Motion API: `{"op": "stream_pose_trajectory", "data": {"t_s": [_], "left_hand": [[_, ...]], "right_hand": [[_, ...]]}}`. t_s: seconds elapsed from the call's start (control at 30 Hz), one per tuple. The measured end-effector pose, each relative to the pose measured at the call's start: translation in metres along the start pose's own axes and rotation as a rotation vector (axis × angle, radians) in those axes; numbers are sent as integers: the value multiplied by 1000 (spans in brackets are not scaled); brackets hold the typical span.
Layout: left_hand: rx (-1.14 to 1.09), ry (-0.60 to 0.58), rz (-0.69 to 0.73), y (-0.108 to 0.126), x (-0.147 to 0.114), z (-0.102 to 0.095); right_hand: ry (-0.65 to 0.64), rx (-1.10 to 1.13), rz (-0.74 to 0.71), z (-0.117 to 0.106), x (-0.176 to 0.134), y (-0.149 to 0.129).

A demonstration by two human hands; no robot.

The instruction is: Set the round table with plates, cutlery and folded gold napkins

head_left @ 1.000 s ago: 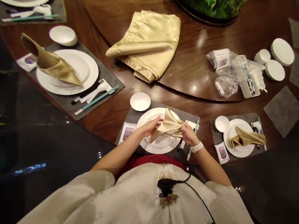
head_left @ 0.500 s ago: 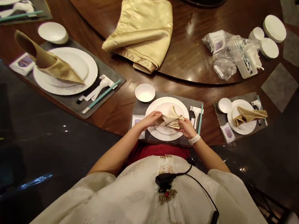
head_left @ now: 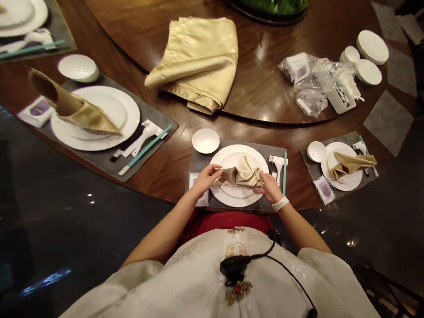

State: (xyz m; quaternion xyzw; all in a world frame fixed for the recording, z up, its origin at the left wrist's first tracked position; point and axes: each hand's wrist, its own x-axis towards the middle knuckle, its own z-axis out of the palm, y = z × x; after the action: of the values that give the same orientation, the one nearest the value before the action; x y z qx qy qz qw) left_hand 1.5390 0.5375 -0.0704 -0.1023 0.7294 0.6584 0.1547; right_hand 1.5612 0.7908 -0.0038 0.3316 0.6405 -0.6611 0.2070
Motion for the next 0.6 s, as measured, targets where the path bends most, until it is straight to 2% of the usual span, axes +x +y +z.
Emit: {"op": "stream_pose_trajectory", "data": {"t_s": [0.13,0.37,0.6], "left_hand": [[19,64,-4,-2,1,0],[158,212,-12,-20,4,-8],[377,225,-41,-34,1,-18]], "right_hand": [[64,-42,-23,-5,7,5],[54,-74,-90,-6,11,10],[37,-238,-220,-5,15,11]]}}
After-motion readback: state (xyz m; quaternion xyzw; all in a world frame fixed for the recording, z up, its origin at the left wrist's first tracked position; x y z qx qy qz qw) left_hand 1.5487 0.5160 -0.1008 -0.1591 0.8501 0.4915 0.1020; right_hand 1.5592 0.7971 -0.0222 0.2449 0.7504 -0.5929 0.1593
